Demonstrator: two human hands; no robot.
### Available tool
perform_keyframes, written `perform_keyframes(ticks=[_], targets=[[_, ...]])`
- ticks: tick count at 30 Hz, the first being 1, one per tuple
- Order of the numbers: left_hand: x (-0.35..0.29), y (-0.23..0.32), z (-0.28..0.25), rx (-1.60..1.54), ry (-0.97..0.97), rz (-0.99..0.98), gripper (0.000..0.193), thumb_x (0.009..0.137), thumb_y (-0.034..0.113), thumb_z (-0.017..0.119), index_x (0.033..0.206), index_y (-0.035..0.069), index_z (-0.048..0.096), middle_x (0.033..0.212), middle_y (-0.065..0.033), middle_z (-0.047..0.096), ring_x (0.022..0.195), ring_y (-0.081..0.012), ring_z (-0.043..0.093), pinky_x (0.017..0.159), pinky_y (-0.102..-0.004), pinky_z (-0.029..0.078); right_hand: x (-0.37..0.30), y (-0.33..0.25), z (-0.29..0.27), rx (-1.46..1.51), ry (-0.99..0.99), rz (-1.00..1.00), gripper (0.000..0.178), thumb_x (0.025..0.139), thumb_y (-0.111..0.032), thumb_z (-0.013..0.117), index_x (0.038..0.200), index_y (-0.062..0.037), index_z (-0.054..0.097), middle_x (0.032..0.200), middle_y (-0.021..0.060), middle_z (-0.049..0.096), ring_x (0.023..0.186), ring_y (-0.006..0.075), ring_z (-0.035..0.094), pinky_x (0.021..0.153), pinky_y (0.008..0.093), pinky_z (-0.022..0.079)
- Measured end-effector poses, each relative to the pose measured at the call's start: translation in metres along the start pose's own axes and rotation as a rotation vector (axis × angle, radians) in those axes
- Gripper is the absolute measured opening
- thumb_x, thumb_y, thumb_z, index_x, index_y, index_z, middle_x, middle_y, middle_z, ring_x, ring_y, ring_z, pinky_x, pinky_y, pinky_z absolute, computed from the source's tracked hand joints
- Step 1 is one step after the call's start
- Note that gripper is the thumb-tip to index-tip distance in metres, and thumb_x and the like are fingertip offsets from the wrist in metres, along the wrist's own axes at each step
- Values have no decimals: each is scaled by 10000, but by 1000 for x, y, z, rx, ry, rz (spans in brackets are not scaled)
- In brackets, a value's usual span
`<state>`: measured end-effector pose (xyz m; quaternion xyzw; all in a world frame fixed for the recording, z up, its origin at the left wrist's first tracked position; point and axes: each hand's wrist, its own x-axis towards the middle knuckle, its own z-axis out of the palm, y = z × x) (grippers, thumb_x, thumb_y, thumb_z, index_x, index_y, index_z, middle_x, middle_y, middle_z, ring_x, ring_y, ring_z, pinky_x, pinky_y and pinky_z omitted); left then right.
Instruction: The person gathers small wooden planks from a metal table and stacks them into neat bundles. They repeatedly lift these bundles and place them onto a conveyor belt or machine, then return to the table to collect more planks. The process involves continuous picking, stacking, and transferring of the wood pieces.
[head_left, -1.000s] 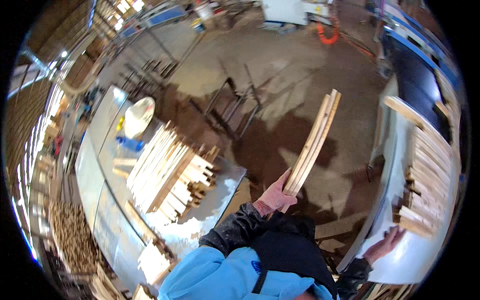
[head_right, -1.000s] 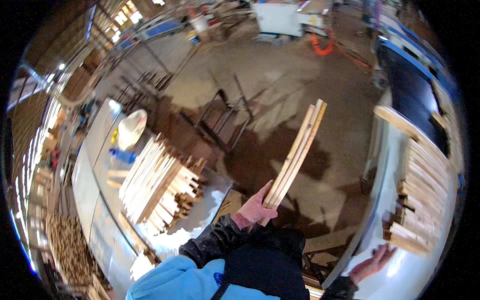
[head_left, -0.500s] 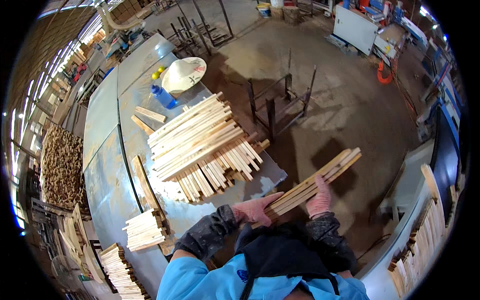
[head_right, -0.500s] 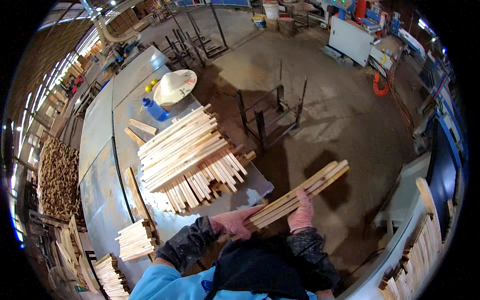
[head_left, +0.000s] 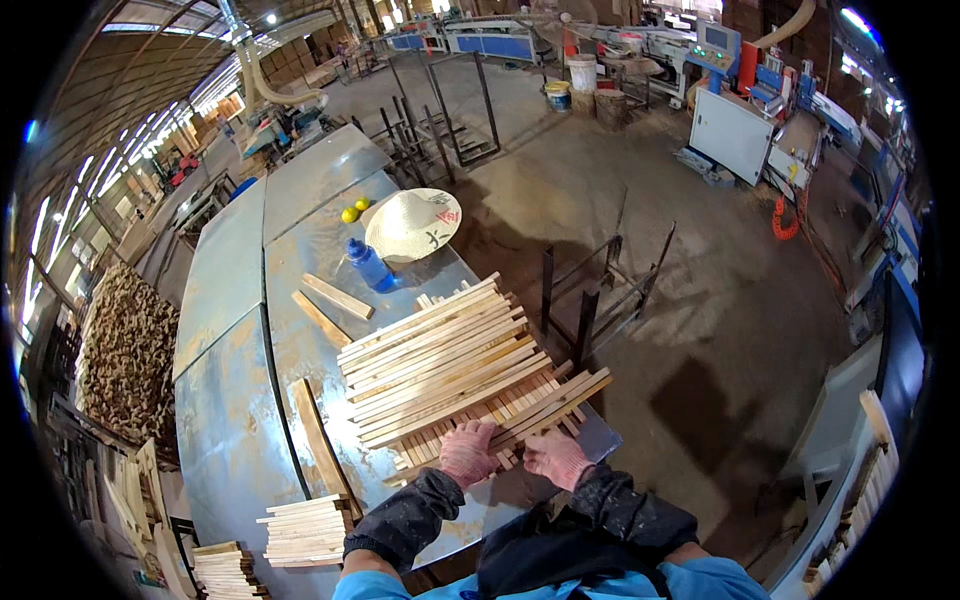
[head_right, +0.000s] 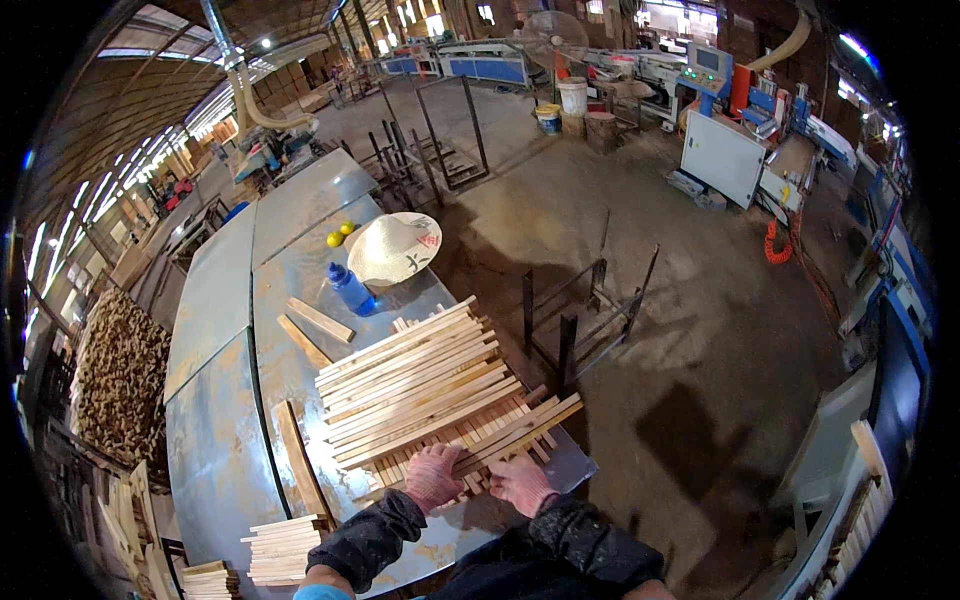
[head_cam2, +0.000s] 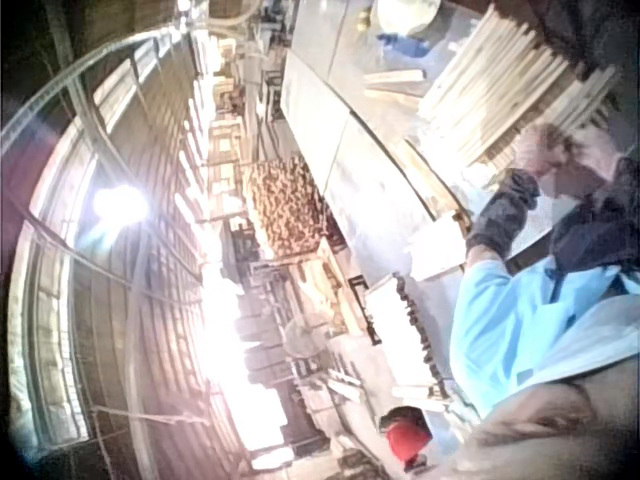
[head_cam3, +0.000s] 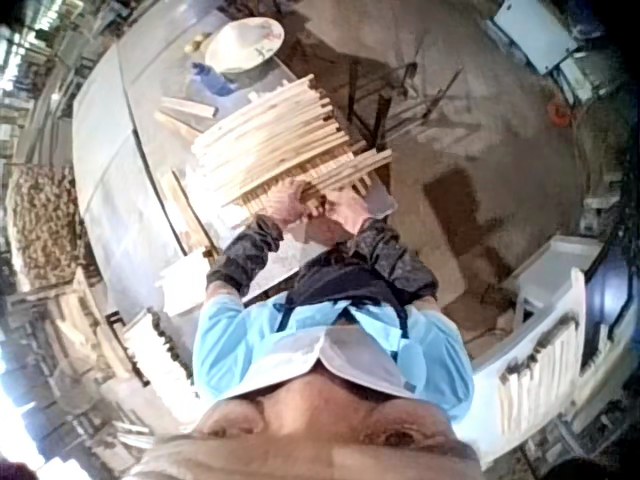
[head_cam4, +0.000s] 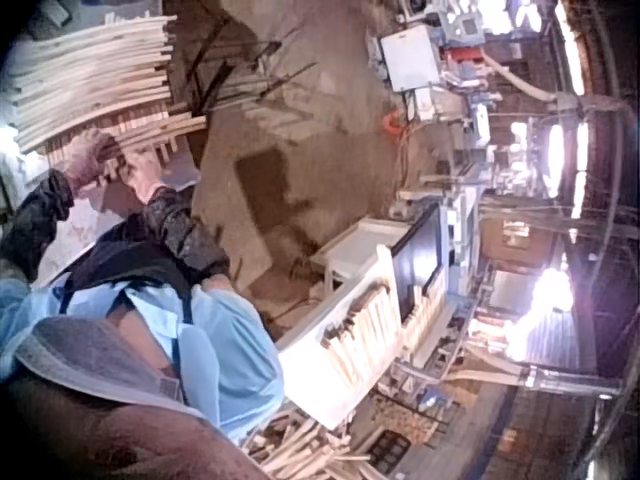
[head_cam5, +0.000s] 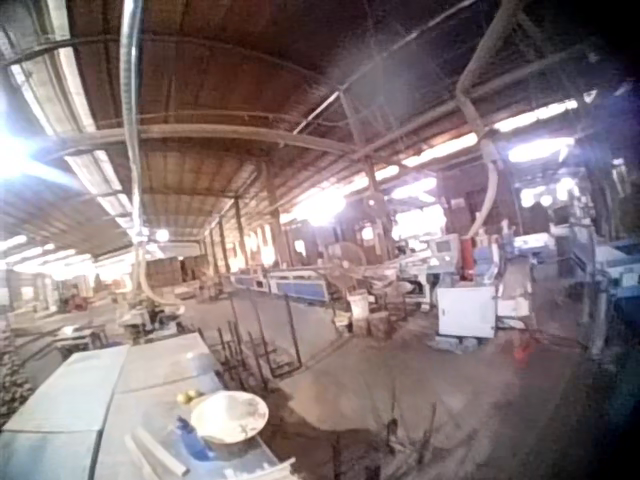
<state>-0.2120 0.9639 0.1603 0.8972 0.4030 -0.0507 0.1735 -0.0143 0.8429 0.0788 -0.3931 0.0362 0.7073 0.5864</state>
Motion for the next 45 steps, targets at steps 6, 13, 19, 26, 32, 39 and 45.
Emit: perform_keyframes(ticks=[6, 13, 19, 26, 32, 39, 45], targets=[[13, -68, 17, 55, 13, -161, 698, 856, 350, 724, 1511, 155, 586, 1423, -130, 653, 1323, -381, 599, 1101, -529, 460, -55, -15, -59, 85, -67, 39, 424, 1064, -259, 735, 1372, -12, 582, 1241, 204, 687, 1115, 365, 704, 1013, 525, 609], [9, -78, 28, 107, 85, -176, 662, 907, 368, 730, 1512, 163, 559, 1462, -138, 607, 1379, -366, 555, 1140, -567, 399, -102, -2, -147, 175, 202, 69, 415, 1090, -270, 691, 1424, -67, 553, 1216, 217, 689, 1117, 410, 692, 1007, 595, 597], [38, -76, 20, 206, 21, -123, 939, 955, 441, 712, 1720, 128, 267, 1766, -200, 270, 1661, -423, 181, 1354, -589, 90, -83, 21, -177, 98, 364, 129, 344, 1105, -356, 650, 1223, -33, 646, 1101, 162, 717, 1014, 357, 704, 939, 546, 598], [59, -79, 43, 286, 27, -148, 912, 990, 435, 654, 1726, 75, 254, 1788, -248, 218, 1654, -495, 160, 1346, -629, 30, -98, 17, -153, 80, 375, 92, 265, 1081, -287, 702, 1241, -87, 633, 1170, 124, 689, 1066, 282, 696, 934, 458, 612], [61, -75, 50, 107, 131, -159, 1075, 873, 376, 806, 1730, 60, 238, 1792, -276, 185, 1658, -506, 124, 1351, -607, 41, -107, 24, -136, 97, 473, 58, 338, 1025, -221, 773, 1310, -106, 630, 1174, 157, 725, 1061, 329, 724, 918, 506, 623], [53, -10, -8, -369, 561, 198, 1016, 888, 306, 879, 1688, -2, 334, 1746, -276, 327, 1616, -456, 299, 1313, -555, 280, -170, 63, -174, 351, 265, -216, 237, 1147, -248, 417, 1198, -81, 577, 1096, 147, 643, 990, 316, 652, 931, 498, 555], [57, 121, -1, -1512, -346, 433, 804, 1056, 159, 732, 1712, 24, 287, 1654, -190, 492, 1379, -315, 615, 1066, -365, 576, -247, 98, -178, 452, 244, -579, 586, 1066, -192, 670, 1576, 5, 460, 1107, 61, 662, 961, 183, 654, 846, 357, 563]])
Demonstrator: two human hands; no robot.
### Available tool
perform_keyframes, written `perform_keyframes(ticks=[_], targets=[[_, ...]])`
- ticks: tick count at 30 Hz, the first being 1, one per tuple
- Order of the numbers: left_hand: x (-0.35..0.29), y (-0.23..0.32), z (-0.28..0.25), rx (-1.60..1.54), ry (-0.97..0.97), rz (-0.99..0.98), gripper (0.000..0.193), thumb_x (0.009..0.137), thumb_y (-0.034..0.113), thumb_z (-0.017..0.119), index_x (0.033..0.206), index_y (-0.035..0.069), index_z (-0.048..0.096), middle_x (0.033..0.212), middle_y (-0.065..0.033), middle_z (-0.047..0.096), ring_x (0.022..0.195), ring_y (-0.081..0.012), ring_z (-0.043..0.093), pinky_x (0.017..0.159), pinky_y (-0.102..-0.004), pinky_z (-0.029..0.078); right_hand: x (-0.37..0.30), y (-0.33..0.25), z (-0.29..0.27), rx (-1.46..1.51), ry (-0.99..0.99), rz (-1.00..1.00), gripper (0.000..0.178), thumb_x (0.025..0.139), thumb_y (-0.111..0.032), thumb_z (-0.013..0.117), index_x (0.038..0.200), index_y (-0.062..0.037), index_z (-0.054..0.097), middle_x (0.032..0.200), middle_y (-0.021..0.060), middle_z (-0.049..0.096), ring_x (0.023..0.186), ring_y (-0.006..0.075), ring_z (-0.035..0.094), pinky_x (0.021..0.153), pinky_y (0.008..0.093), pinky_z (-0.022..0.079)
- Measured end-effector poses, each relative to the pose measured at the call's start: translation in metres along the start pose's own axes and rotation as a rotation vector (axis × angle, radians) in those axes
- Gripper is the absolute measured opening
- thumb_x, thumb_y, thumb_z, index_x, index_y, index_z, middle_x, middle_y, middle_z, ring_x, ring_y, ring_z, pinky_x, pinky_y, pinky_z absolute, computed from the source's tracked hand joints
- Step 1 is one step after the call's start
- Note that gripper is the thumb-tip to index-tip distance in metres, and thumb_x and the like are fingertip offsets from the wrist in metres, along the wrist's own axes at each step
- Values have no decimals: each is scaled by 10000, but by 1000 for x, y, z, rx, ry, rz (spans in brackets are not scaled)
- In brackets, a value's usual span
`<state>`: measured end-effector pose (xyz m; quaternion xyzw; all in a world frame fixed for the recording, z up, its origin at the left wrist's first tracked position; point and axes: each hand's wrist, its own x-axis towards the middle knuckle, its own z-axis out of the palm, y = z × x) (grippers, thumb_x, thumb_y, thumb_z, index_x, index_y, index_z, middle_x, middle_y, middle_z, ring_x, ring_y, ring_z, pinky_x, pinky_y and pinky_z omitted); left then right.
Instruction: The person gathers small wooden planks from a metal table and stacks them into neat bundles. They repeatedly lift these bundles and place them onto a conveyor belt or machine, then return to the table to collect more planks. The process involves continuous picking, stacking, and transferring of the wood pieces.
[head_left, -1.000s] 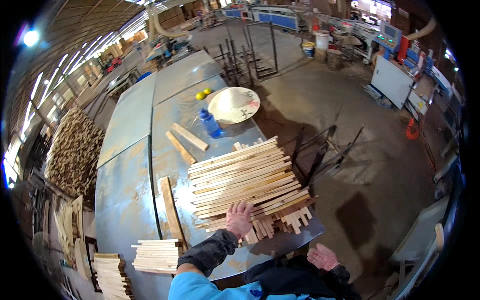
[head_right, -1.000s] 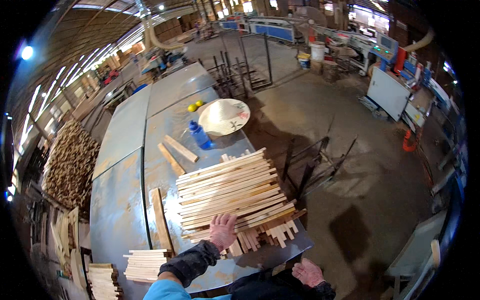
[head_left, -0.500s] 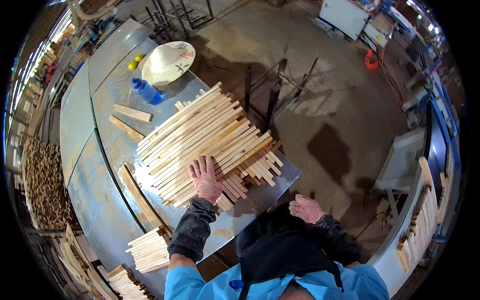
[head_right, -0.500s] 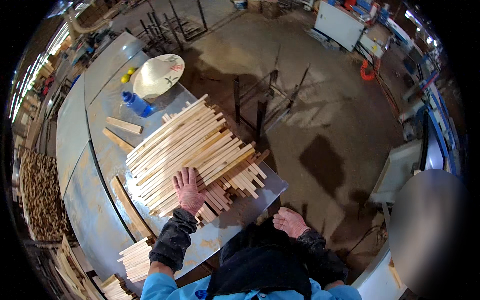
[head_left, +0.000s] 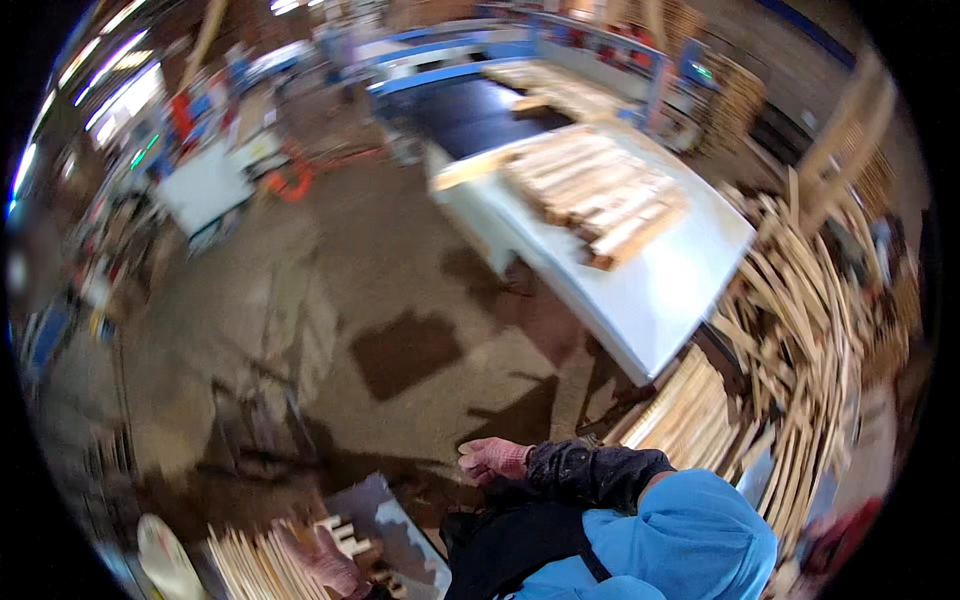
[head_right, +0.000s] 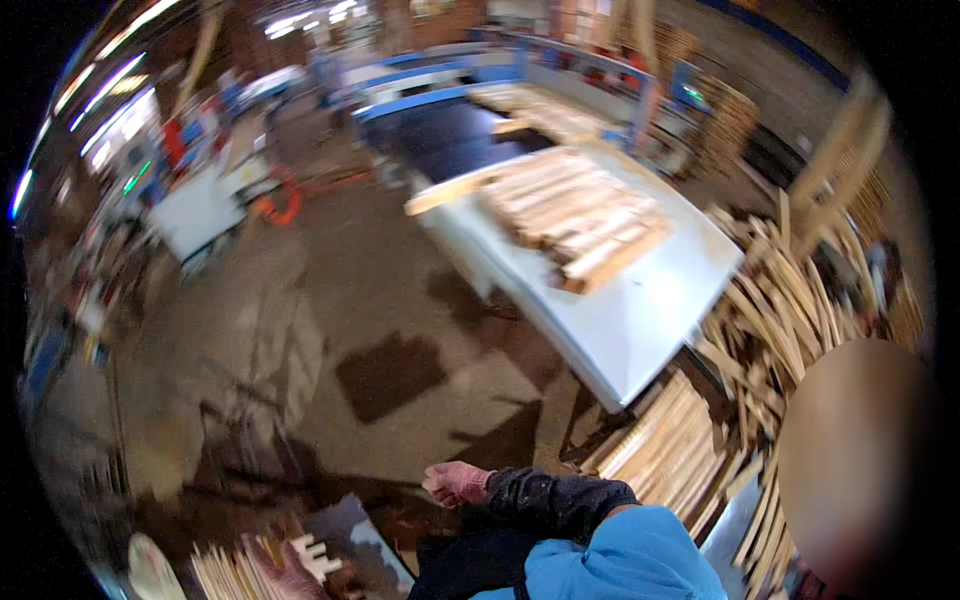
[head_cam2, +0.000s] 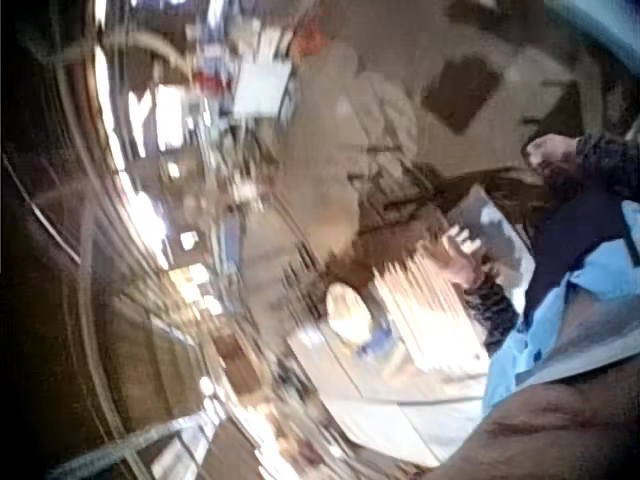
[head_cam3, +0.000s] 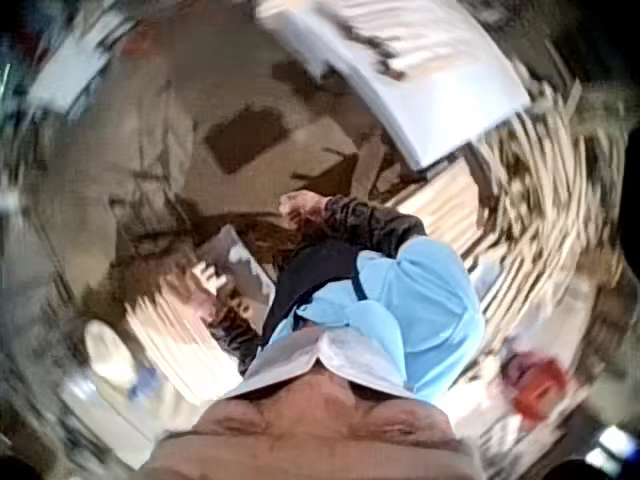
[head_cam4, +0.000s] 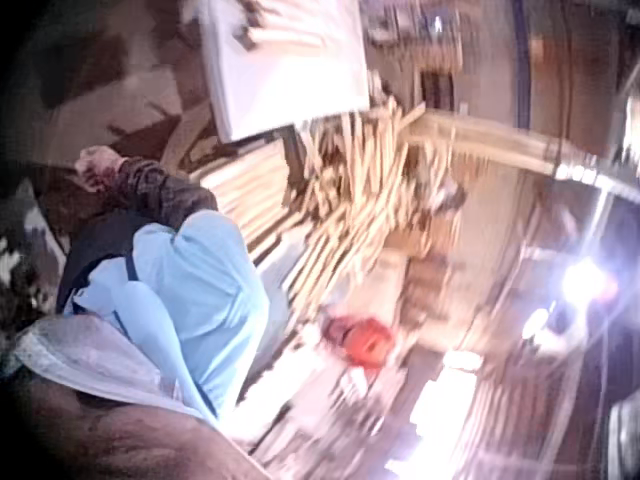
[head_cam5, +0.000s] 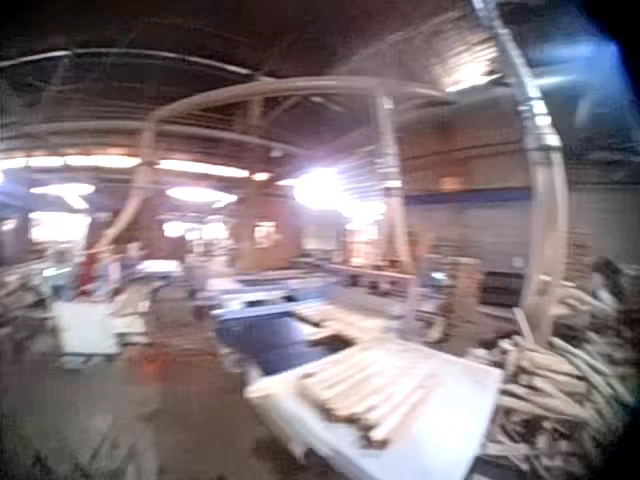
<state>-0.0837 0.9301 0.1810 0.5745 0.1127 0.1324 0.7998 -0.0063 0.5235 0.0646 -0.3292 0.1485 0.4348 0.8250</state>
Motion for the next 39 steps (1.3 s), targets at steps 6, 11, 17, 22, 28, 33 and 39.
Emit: perform_keyframes(ticks=[6, 11, 17, 22, 28, 33, 39], targets=[[66, -97, 203, 514, -456, 205, 713, 922, 26, 778, 1586, 3, 519, 1606, -149, 547, 1485, -292, 495, 1273, -441, 338, -122, -12, -62, -67, 422, -242, 767, 1044, -182, 741, 1674, 17, 351, 1143, 53, 689, 942, 142, 655, 786, 311, 572], [45, -123, 328, 618, -840, -9, 670, 918, -26, 707, 1565, -14, 534, 1566, -198, 585, 1437, -335, 571, 1217, -438, 434, -199, 47, -100, 88, 666, -345, 483, 1022, -253, 759, 1405, -7, 598, 956, 24, 653, 790, 97, 605, 621, 274, 491], [26, -173, 433, 504, -1370, -236, 666, 943, -52, 646, 1590, -14, 493, 1605, -198, 537, 1480, -357, 529, 1235, -452, 424, -221, 126, -80, 16, 1068, -647, 206, 1044, -222, 692, 1145, -66, 605, 1014, 24, 684, 775, 103, 579, 646, 317, 498], [-26, -187, 475, 534, -1823, -14, 650, 927, -71, 652, 1563, -22, 523, 1594, -204, 557, 1480, -332, 538, 1259, -449, 406, -221, 210, -30, 623, 1164, -816, 217, 1025, -216, 715, 1140, -43, 651, 827, 0, 592, 694, 132, 581, 597, 324, 468], [-126, -198, 459, 442, -2046, -245, 620, 925, -74, 663, 1533, -41, 549, 1567, -190, 591, 1456, -306, 561, 1251, -432, 419, -212, 294, 23, 951, 1178, -957, 401, 1036, -165, 721, 1398, -38, 606, 990, -1, 625, 709, 90, 551, 564, 285, 463], [-209, -208, 425, 441, -2327, -250, 608, 924, -1, 738, 1507, -64, 578, 1484, -215, 648, 1390, -319, 616, 1211, -428, 462, -213, 346, 47, 1178, 1279, -1031, 767, 1026, -200, 750, 1677, -8, 395, 1148, 57, 690, 802, 138, 592, 689, 325, 537], [-339, -208, 412, 521, -2540, -200, 629, 930, 19, 761, 1518, -78, 559, 1509, -235, 629, 1410, -326, 606, 1213, -427, 457, -248, 445, 60, 1301, 1362, -1112, 781, 1000, -253, 778, 1658, -14, 432, 1189, 97, 714, 909, 198, 655, 821, 386, 581]])
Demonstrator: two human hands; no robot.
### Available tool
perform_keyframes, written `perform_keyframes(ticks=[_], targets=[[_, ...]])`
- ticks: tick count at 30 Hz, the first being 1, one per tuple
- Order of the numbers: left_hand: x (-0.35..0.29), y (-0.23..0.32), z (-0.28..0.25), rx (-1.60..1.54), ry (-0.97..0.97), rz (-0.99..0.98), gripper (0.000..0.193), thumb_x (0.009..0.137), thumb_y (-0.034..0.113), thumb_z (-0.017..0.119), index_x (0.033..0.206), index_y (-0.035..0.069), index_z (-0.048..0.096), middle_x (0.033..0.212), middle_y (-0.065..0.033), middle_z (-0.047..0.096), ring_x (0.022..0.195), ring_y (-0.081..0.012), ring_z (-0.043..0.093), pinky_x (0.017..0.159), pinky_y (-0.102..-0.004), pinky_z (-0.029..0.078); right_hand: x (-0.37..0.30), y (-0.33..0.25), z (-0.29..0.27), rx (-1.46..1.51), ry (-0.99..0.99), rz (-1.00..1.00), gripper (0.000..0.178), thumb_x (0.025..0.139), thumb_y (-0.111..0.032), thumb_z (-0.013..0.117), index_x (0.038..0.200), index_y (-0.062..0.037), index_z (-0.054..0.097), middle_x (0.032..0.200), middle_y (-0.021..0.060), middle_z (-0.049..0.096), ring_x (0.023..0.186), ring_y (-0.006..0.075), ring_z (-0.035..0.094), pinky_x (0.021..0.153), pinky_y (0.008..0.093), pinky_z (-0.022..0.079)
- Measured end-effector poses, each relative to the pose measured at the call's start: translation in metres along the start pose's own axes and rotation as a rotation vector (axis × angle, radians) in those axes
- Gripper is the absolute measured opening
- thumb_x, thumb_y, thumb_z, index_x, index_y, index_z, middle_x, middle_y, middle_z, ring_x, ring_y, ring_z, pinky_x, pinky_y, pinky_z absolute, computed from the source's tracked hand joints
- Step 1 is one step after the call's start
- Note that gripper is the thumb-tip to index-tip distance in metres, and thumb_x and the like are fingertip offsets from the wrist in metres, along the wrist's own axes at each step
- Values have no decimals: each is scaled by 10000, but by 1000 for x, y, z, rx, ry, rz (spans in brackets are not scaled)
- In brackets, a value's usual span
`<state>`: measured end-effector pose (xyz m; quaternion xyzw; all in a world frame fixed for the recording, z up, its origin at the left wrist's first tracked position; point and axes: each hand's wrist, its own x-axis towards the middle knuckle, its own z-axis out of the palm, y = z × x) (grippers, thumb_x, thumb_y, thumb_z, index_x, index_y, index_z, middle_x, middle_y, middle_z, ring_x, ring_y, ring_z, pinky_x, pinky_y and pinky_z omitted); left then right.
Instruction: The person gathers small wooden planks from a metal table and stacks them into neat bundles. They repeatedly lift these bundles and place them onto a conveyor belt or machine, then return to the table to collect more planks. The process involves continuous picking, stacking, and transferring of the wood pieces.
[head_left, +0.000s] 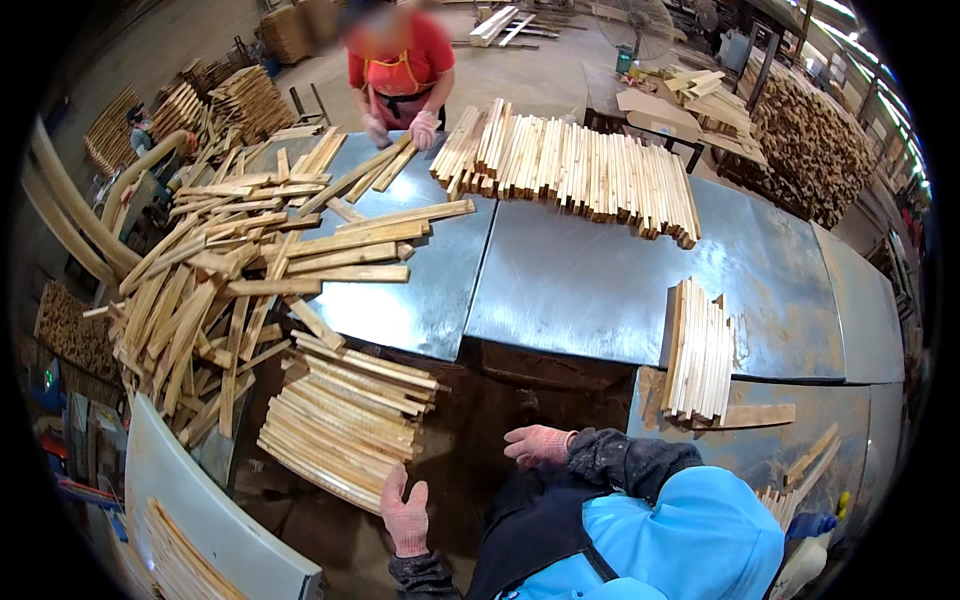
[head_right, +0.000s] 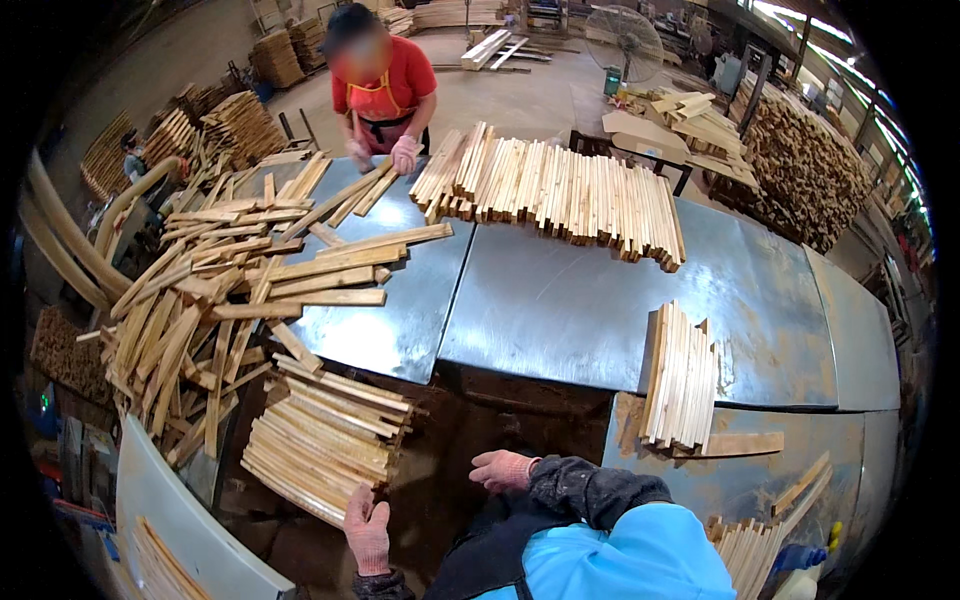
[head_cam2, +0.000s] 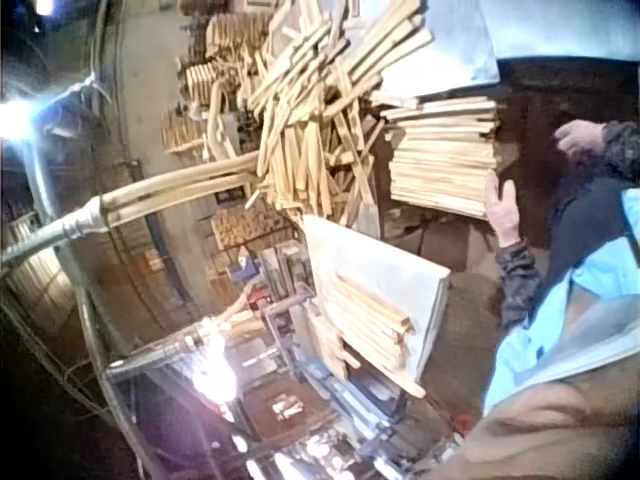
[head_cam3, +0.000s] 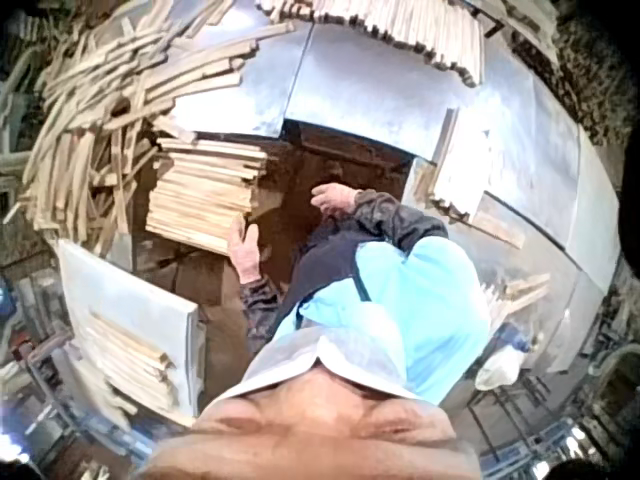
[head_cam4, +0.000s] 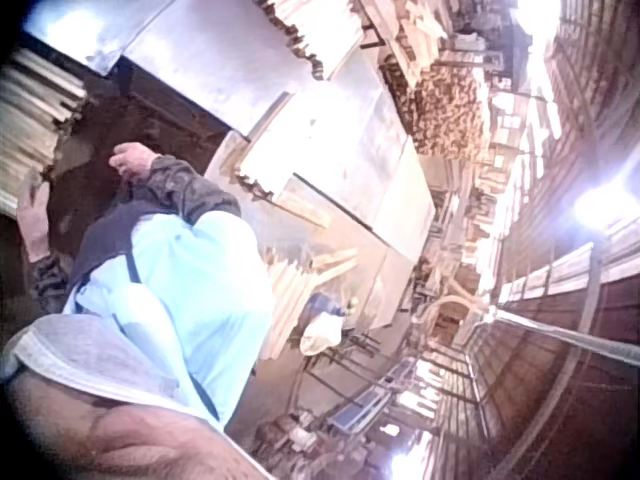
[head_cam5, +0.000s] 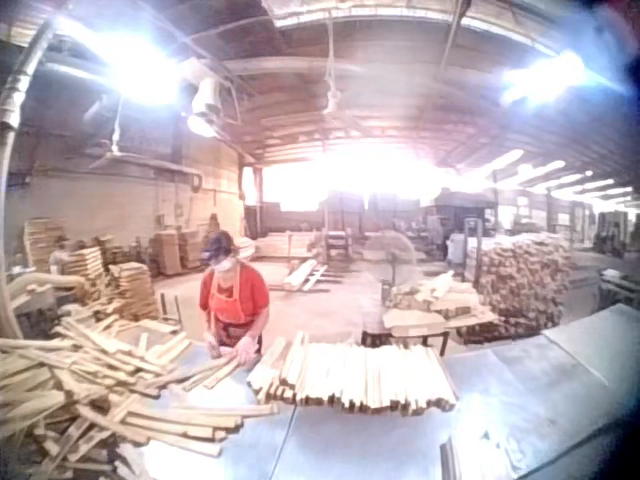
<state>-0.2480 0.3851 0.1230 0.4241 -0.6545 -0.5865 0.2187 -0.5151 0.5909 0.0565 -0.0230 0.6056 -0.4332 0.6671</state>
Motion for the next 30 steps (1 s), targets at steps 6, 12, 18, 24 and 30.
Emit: perform_keyframes(ticks=[6, 12, 18, 24, 30], targets=[[153, 51, 135, 72, -194, -11, 647, 938, 70, 790, 1522, -77, 556, 1510, -228, 633, 1398, -315, 614, 1200, -423, 465, 69, -60, -129, 196, 58, -14, 760, 990, -248, 787, 1636, -9, 468, 1064, 65, 693, 866, 181, 647, 722, 344, 559], [330, 83, 310, 416, -384, 54, 807, 886, 275, 834, 1545, -78, 530, 1529, -259, 619, 1425, -358, 601, 1203, -432, 458, 140, -129, -297, 626, 87, -107, 208, 999, -207, 735, 1100, -31, 691, 956, 78, 691, 797, 169, 649, 670, 324, 552], [486, 147, 456, 797, -350, 181, 980, 885, 357, 818, 1642, -66, 362, 1610, -307, 502, 1504, -438, 481, 1265, -475, 376, 153, -183, -416, 852, 500, -138, 345, 1018, -341, 704, 1087, -5, 665, 827, 111, 693, 639, 217, 638, 578, 363, 526], [625, 199, 589, 1029, -266, 346, 1181, 844, 460, 850, 1704, -21, 201, 1702, -299, 349, 1568, -461, 351, 1293, -504, 312, 149, -195, -436, 912, 492, -109, 451, 1083, -421, 638, 1152, 23, 677, 825, 131, 724, 646, 233, 693, 557, 372, 560], [721, 215, 671, 1206, -210, 259, 1306, 776, 533, 889, 1737, 56, 144, 1721, -282, 305, 1590, -437, 338, 1293, -479, 334, 148, -197, -436, 923, 497, -67, 513, 1085, -447, 641, 1195, 54, 672, 866, 155, 750, 689, 248, 728, 635, 379, 613]])
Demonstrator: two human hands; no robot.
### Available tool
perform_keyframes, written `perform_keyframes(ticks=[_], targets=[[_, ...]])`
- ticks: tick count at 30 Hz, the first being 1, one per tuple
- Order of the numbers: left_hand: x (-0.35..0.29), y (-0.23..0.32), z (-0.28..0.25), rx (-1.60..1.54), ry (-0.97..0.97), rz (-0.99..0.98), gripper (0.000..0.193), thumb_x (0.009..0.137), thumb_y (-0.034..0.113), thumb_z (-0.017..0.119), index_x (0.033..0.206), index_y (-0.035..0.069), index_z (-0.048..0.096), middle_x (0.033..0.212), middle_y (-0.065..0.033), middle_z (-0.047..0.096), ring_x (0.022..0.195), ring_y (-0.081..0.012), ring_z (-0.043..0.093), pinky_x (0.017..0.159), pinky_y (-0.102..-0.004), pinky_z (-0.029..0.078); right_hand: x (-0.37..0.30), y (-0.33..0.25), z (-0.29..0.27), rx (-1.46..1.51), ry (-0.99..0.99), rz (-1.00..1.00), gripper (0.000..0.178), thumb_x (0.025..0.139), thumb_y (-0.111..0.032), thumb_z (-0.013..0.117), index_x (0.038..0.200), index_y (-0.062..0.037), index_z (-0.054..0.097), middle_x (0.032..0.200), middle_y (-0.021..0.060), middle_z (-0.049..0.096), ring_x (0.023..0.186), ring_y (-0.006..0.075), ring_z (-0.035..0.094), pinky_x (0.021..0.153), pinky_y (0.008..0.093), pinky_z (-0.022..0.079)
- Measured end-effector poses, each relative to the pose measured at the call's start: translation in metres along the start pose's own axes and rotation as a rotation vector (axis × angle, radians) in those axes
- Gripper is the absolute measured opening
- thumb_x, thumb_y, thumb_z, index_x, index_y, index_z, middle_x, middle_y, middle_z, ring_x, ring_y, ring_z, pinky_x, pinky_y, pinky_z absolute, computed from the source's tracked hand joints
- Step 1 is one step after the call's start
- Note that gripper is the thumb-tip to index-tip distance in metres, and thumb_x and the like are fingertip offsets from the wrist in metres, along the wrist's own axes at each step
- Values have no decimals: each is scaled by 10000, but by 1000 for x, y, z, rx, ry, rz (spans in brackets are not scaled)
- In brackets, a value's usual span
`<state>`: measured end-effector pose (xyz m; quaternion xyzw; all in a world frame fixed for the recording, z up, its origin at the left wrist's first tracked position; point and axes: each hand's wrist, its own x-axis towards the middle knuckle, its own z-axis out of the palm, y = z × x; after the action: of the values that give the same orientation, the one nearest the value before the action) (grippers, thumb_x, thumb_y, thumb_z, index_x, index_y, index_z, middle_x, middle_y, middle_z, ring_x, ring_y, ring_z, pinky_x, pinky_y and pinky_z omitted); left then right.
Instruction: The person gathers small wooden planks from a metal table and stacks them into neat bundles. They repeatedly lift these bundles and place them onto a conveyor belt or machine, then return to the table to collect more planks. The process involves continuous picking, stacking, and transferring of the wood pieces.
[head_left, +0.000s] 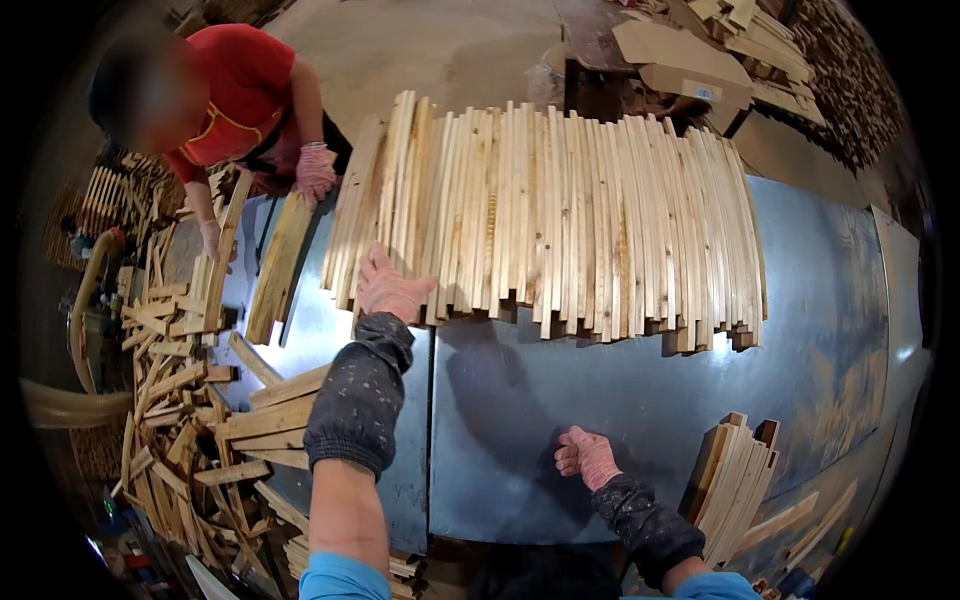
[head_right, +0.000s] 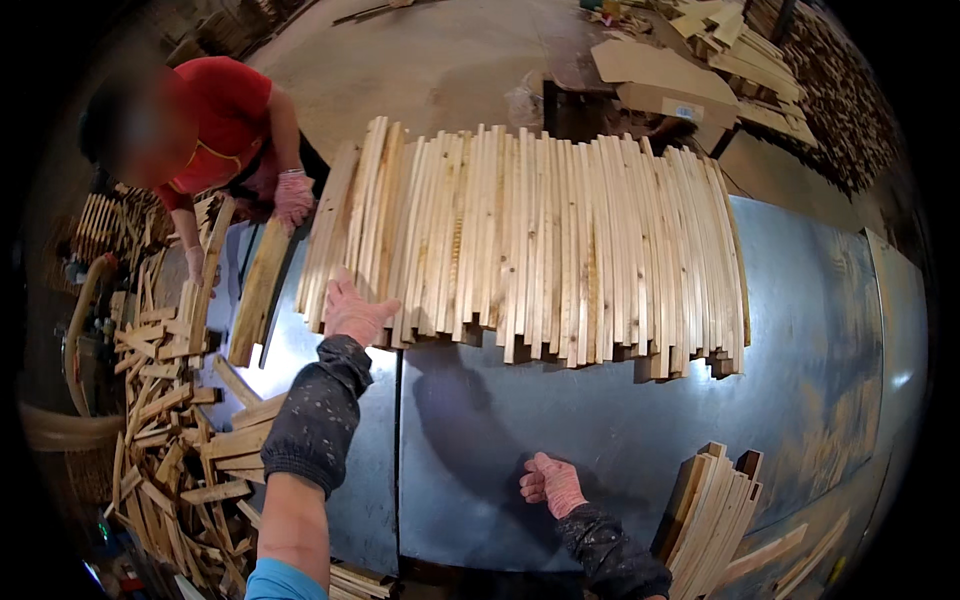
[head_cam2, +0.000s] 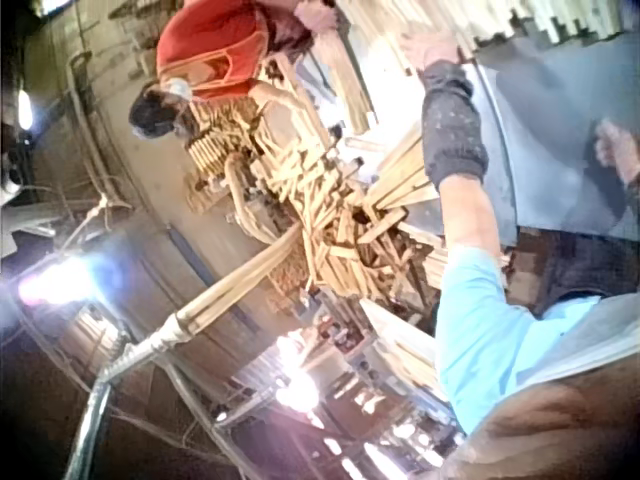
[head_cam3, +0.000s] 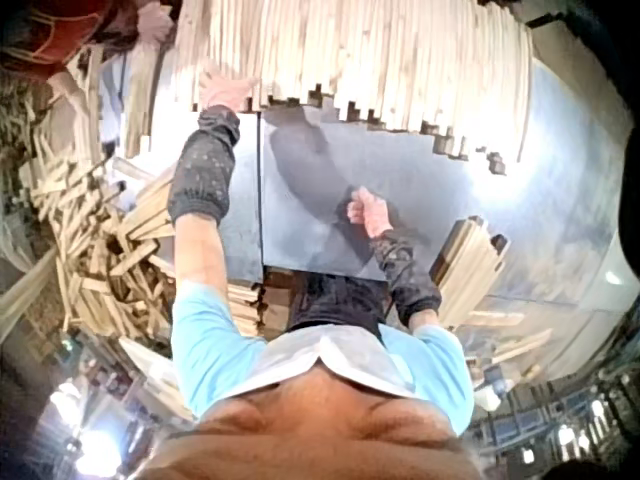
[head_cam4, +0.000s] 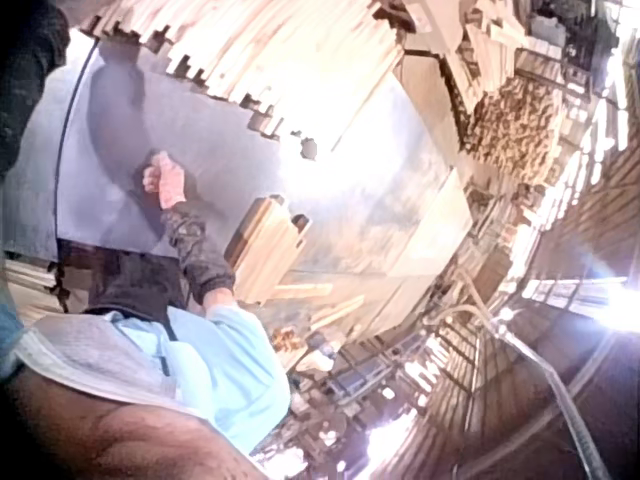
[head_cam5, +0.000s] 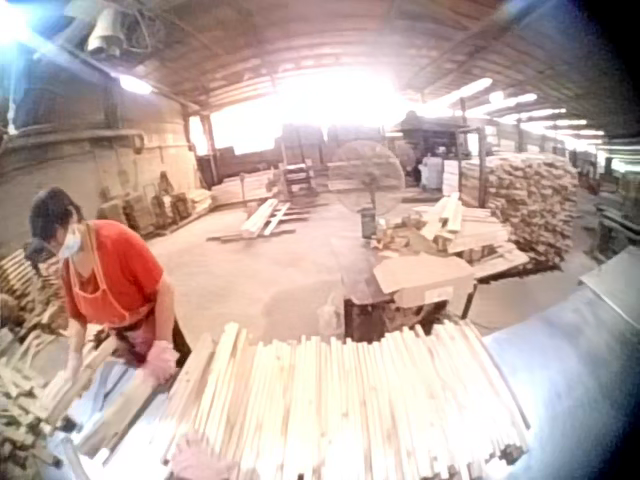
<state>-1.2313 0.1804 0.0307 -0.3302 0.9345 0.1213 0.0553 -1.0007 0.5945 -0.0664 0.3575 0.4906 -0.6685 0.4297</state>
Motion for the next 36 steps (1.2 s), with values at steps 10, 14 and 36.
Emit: perform_keyframes(ticks=[10, 14, 36], targets=[[-10, 24, 3, -469, 19, 43, 1142, 740, 257, 880, 1714, 93, 307, 1611, -288, 463, 1460, -386, 534, 1197, -457, 490, -4, 0, -6, 70, -36, 38, 466, 1070, -414, 685, 1203, 32, 700, 872, 139, 761, 690, 225, 731, 637, 354, 612], [-97, 38, 37, -768, 66, 136, 1151, 680, 99, 887, 1699, 58, 352, 1427, -211, 551, 1341, -354, 581, 1123, -410, 572, -6, -6, 4, 40, -65, -44, 423, 1077, -369, 685, 1257, 14, 686, 928, 120, 755, 760, 214, 732, 685, 362, 605], [-257, 73, 62, -888, -121, 323, 580, 920, 150, 793, 1453, -20, 640, 1343, -203, 697, 1089, -287, 732, 990, -391, 593, 0, -90, 26, 641, -267, -340, 455, 1030, -261, 674, 1408, -12, 625, 1220, 138, 734, 1025, 261, 742, 880, 413, 629]])
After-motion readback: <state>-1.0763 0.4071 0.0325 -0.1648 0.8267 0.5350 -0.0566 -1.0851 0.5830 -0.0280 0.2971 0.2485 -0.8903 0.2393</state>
